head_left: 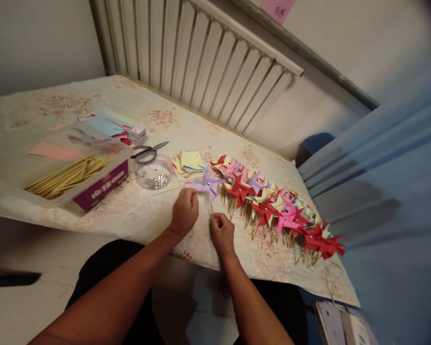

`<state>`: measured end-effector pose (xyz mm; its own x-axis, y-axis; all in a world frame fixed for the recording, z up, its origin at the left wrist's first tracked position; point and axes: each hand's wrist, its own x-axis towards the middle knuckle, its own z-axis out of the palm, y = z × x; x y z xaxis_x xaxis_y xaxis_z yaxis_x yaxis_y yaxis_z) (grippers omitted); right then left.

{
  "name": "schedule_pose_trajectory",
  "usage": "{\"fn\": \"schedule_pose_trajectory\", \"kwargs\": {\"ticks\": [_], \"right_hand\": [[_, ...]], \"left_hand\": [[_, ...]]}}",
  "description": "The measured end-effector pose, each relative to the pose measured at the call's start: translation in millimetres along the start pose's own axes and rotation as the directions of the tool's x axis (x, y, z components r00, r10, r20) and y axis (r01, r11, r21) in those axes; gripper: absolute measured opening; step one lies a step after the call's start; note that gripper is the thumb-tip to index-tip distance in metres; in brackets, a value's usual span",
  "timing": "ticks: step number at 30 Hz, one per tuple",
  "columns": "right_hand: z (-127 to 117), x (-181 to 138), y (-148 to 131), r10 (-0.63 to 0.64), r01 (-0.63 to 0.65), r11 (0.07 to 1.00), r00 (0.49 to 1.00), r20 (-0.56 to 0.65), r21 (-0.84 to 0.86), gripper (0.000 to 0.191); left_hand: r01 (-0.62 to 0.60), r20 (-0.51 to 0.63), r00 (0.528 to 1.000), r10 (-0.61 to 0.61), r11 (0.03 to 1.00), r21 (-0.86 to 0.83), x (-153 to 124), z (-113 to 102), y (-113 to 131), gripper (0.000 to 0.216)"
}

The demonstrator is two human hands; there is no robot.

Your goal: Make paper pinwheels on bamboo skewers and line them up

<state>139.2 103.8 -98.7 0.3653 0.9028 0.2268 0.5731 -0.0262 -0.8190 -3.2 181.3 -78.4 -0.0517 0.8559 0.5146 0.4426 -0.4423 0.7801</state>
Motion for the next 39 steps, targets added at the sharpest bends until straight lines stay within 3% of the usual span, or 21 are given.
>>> {"fn": "schedule_pose_trajectory", "kwargs": {"ticks": [3,7,11,17,22,25,30,35,39], "right_hand": [[0,-1,0,-0.007,0.007,1.000,1.000,0.004,0.004,0.016],[0,-1,-1,-0.013,0.013,1.000,1.000,0.010,-0.002,0.016],[-1,-1,-2,-0.015,0.015,1.000,1.000,0.006,-0.012,0.016],[0,-1,0,-0.015,0.015,1.000,1.000,0.000,-0.007,0.016],[0,-1,0,-0.028,0.028,1.000,1.000,-0.001,-0.012,0.016],[0,-1,-1,-0.027,0.027,1.000,1.000,0.003,-0.016,0.016],[-1,-1,-1,-0.034,0.034,0.999,0.999,0.009,-0.040,0.016],[-1,-2,-3,-0.039,0.040,0.998,0.999,0.019,-0.044,0.017],[-1,-2,-3,-0.045,0.046,0.998,0.999,0.024,-0.040,0.017]], "left_hand": [[-0.069,-0.109,0.991,0.079,0.993,0.092,8,-7,-4,0.039],[-0.178,0.003,0.984,0.180,0.966,0.186,14,-9,-9,0.047],[-0.174,0.085,0.983,0.160,0.964,0.203,12,-6,-11,0.039],[-0.105,0.111,0.990,0.086,0.977,0.185,6,-1,-10,0.033],[0.008,0.095,0.995,-0.015,0.998,0.069,8,1,-11,0.037],[0.160,0.098,0.984,-0.151,0.983,-0.095,15,-2,-8,0.035],[0.439,0.167,0.898,-0.406,0.832,-0.338,26,-11,-1,0.024],[0.550,0.227,0.834,-0.504,0.720,-0.423,29,-9,0,0.009],[0.629,0.304,0.768,-0.564,0.571,-0.527,29,-5,0,0.006]]}}
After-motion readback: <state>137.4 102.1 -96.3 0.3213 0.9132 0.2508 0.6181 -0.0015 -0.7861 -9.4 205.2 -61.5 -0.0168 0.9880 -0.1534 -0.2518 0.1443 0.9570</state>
